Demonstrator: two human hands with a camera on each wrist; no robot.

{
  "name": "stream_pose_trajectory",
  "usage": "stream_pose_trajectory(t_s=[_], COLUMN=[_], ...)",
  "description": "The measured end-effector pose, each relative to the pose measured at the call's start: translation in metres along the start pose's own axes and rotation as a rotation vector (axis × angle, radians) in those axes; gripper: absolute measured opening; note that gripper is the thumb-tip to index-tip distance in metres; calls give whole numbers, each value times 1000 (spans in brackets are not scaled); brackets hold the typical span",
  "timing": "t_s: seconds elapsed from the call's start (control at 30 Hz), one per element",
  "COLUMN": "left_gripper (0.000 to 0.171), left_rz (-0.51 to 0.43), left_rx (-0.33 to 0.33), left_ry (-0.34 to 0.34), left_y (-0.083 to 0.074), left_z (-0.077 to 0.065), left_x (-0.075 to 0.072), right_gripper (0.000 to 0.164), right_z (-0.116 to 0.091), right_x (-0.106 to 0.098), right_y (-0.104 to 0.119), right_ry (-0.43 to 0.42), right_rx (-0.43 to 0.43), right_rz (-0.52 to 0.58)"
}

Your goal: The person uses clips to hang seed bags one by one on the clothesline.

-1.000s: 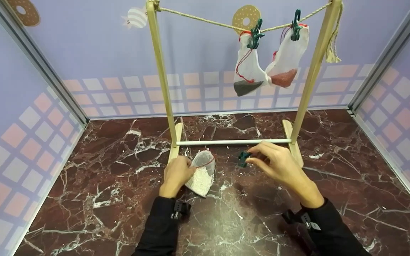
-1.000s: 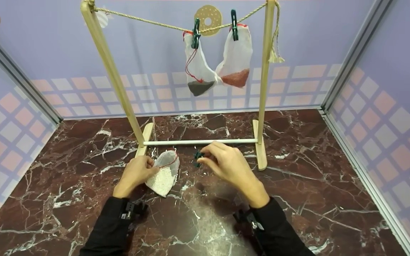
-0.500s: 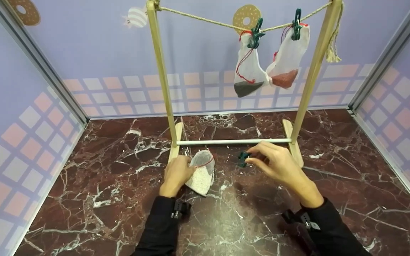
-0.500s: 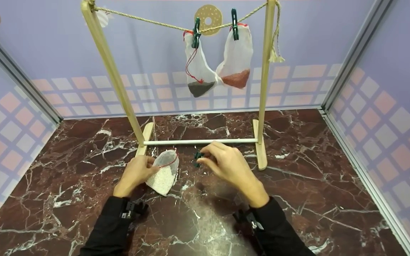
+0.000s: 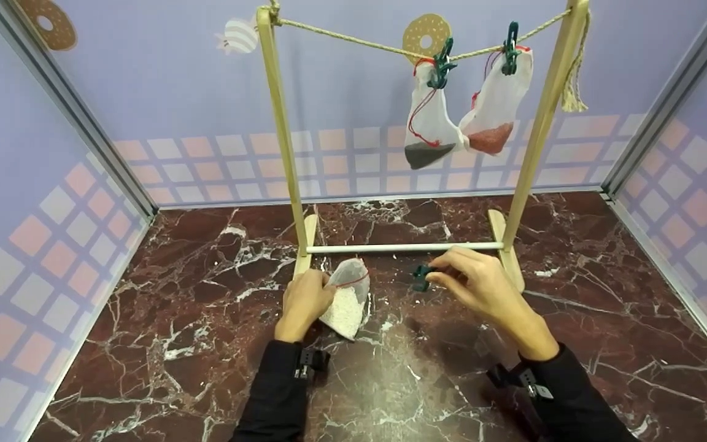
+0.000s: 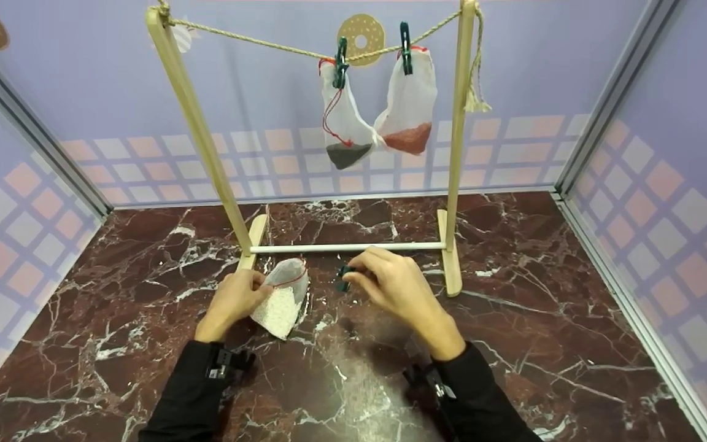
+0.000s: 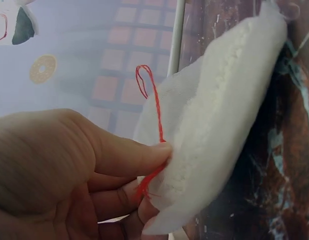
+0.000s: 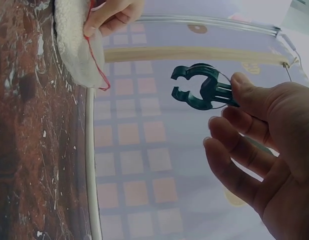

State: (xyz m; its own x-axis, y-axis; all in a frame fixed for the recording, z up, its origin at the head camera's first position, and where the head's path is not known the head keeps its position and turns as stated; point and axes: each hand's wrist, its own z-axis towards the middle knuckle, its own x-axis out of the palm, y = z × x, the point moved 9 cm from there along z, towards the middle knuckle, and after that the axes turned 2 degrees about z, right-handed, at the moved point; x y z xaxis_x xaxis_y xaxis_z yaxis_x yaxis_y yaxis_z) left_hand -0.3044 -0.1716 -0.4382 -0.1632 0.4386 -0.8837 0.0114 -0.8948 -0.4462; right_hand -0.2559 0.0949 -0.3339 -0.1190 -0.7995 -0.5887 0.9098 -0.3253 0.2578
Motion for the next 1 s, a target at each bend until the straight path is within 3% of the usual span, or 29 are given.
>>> stream_pose_trajectory(t_s=[0.33, 0.77, 1.0], left_gripper=[14, 9, 9], left_rz=[-79, -215, -391], left_rx=[67, 153, 208], left_ry=[-93, -364, -495], left_y=[-13, -22, -22], left_z=[-2, -4, -6], left_x=[-18, -49, -64], right_gripper=[16, 14, 14], right_z=[1, 0, 1], right_x=[-5, -4, -3], right_y=[3, 1, 3], right_ry=[-45, -30, -37], right_rx=[-22, -11, -18], right_rz=[29, 16, 17])
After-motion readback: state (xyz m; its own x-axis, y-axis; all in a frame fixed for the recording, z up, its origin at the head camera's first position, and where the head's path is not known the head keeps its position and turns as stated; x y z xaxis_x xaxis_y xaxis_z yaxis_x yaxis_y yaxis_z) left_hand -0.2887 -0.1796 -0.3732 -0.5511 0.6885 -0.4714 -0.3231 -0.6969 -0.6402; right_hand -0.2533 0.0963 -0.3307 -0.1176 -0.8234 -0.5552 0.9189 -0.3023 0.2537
